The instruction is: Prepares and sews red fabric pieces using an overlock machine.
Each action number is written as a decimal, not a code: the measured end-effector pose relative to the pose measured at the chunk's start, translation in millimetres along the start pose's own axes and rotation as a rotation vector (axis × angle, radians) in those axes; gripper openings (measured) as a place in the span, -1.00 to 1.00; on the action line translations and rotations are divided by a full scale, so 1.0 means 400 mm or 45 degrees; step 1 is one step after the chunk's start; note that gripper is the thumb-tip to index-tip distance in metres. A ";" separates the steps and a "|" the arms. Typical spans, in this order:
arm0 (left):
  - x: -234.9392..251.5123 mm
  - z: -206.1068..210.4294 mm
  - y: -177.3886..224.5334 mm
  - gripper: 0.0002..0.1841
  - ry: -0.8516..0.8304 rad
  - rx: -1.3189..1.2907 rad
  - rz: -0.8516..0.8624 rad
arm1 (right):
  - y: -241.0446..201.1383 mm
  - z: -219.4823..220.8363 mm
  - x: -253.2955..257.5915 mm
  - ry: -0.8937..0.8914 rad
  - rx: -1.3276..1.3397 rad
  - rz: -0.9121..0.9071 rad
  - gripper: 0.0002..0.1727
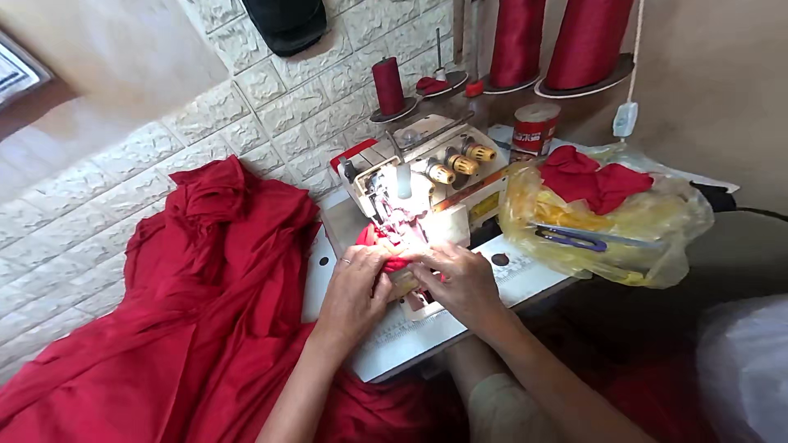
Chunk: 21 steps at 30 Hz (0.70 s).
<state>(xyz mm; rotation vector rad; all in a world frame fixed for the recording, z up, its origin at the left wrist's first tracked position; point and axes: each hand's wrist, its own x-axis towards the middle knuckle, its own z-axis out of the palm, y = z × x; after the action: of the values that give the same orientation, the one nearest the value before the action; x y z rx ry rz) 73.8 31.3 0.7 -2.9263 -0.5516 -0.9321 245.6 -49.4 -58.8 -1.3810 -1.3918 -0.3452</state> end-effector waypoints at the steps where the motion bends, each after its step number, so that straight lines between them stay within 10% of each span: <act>1: 0.001 0.002 0.003 -0.72 0.016 0.011 -0.014 | -0.001 -0.003 0.001 -0.036 -0.017 0.000 -0.76; 21: 0.063 0.020 -0.039 -0.70 -0.019 0.111 -0.464 | -0.051 -0.004 -0.030 -0.169 0.290 0.050 -0.70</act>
<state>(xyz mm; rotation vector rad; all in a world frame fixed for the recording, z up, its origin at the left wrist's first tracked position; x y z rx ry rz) 92.0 54.9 7.1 -2.8072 -1.1229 -0.8848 226.2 -62.7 -58.4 -1.2586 -1.4612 -0.0666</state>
